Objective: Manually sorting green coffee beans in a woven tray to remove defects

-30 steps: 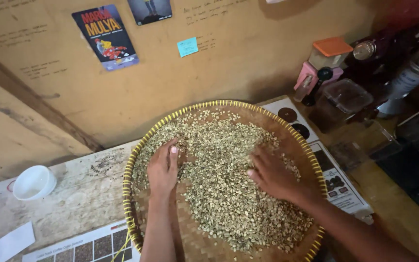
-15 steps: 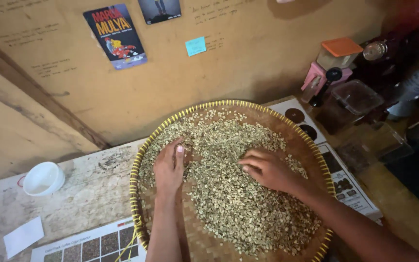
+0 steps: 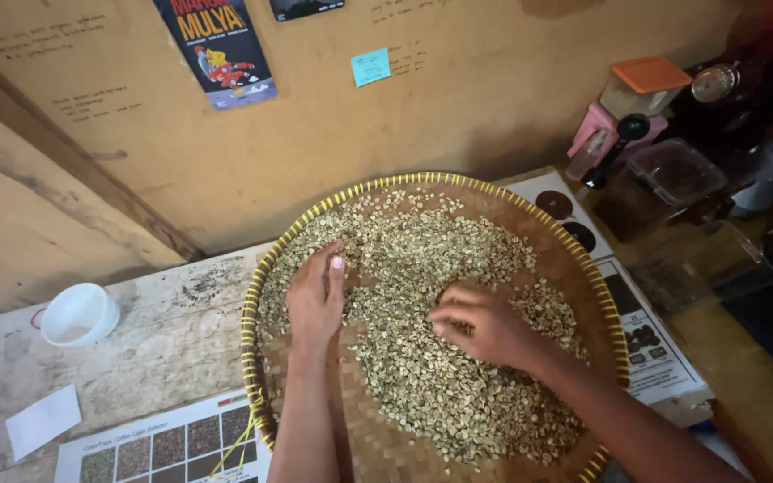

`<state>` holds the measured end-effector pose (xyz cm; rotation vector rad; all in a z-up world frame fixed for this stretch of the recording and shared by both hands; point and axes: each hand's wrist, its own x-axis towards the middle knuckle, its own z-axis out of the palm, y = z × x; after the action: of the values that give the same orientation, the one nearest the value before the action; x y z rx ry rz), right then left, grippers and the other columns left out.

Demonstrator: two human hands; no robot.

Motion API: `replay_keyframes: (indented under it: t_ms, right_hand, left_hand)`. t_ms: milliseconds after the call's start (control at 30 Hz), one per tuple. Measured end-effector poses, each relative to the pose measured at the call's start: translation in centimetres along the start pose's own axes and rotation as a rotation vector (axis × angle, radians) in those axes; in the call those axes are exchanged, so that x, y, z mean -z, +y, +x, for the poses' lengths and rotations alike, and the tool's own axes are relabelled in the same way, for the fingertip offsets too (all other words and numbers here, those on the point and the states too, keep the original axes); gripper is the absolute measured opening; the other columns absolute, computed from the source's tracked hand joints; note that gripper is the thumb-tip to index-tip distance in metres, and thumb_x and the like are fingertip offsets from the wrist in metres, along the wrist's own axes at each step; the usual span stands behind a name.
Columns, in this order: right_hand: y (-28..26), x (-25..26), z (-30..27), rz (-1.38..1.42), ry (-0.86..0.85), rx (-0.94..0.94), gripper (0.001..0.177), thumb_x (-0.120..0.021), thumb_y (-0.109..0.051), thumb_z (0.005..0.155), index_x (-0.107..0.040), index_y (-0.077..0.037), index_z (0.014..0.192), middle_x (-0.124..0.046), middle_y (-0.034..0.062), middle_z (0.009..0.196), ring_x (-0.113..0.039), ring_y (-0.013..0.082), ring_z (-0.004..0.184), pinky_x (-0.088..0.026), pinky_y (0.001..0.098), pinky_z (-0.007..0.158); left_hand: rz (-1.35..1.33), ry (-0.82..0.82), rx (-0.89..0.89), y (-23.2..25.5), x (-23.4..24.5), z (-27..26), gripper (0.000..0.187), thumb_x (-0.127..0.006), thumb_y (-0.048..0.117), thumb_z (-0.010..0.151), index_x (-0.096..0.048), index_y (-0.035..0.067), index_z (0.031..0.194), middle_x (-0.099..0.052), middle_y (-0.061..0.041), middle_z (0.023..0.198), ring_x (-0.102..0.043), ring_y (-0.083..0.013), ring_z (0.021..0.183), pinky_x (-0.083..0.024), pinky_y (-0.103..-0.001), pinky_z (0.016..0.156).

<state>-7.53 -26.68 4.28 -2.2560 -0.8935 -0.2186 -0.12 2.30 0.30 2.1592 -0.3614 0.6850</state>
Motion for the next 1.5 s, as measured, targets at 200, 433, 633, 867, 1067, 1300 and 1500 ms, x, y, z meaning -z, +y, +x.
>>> replay_keyframes:
  t_ms: [200,433,633,867,1067,1300,1500]
  right_hand:
    - [0.6,-0.2,0.0,-0.282,0.027,0.019,0.010,-0.065,-0.016,0.098,-0.072,-0.014,0.092,-0.064,0.0005,0.087,-0.064,0.0211,0.076,-0.054,0.0380,0.072]
    - [-6.7,0.7,-1.6,0.028,-0.199,0.118,0.007,-0.071,-0.017,0.093,-0.076,-0.020,0.094,-0.075,-0.0043,0.095,-0.063,0.0159,0.093,-0.045,0.0383,0.090]
    - [-3.9,-0.5,-2.2,-0.367,-0.101,0.152,0.019,-0.068,-0.012,0.093,-0.074,-0.019,0.109,-0.067,-0.0004,0.107,-0.054,0.0243,0.109,-0.044,0.0422,0.088]
    - [-8.0,0.6,-4.9,-0.114,-0.408,0.109,0.012,-0.066,-0.023,0.098,-0.077,-0.022,0.102,-0.072,-0.0026,0.100,-0.059,0.0206,0.097,-0.041,0.0476,0.094]
    - [-5.1,-0.5,-7.1,-0.288,-0.316,0.023,0.019,-0.063,-0.008,0.090,-0.074,-0.020,0.101,-0.065,0.0008,0.108,-0.053,0.0242,0.106,-0.038,0.0495,0.097]
    - [-8.9,-0.2,-8.5,-0.050,-0.558,0.059,0.019,-0.072,-0.031,0.096,-0.079,-0.020,0.110,-0.067,0.0018,0.114,-0.053,0.0263,0.110,-0.029,0.0557,0.101]
    - [-5.0,0.2,-10.5,-0.226,-0.224,0.065,0.039,-0.074,-0.010,0.080,-0.076,-0.029,0.114,-0.066,-0.0047,0.116,-0.056,0.0209,0.108,-0.040,0.0506,0.099]
  left_hand:
    - [0.040,-0.039,0.011,-0.7,0.0,-0.3,0.030,-0.050,0.025,0.108,-0.069,0.012,0.127,-0.074,-0.011,0.121,-0.071,-0.0371,0.103,-0.056,-0.048,0.088]
    - [0.087,-0.031,-0.081,1.2,0.8,0.5,0.047,-0.031,0.038,0.113,-0.062,0.008,0.132,-0.075,-0.013,0.104,-0.050,-0.0082,0.050,-0.048,-0.023,0.044]
    - [0.063,-0.046,-0.055,2.4,1.6,0.3,0.051,-0.029,0.041,0.113,-0.064,0.008,0.130,-0.074,-0.016,0.116,-0.074,-0.0281,0.095,-0.061,-0.044,0.079]
    - [0.070,-0.073,-0.032,1.9,1.2,0.3,0.056,-0.027,0.043,0.112,-0.064,0.006,0.133,-0.070,-0.008,0.090,-0.050,-0.0091,0.051,-0.045,-0.026,0.045]
    - [0.062,-0.024,-0.096,1.4,0.8,0.5,0.053,-0.028,0.040,0.114,-0.063,0.004,0.131,-0.075,-0.013,0.099,-0.054,-0.0098,0.054,-0.047,-0.025,0.046]
    - [0.066,-0.074,-0.039,1.9,1.2,0.3,0.055,-0.028,0.043,0.113,-0.063,0.006,0.131,-0.074,-0.016,0.108,-0.073,-0.0238,0.086,-0.063,-0.040,0.075]
    - [0.104,-0.070,-0.059,1.3,0.8,0.1,0.048,-0.032,0.038,0.114,-0.062,0.008,0.134,-0.073,-0.013,0.095,-0.063,-0.0160,0.062,-0.057,-0.033,0.055]
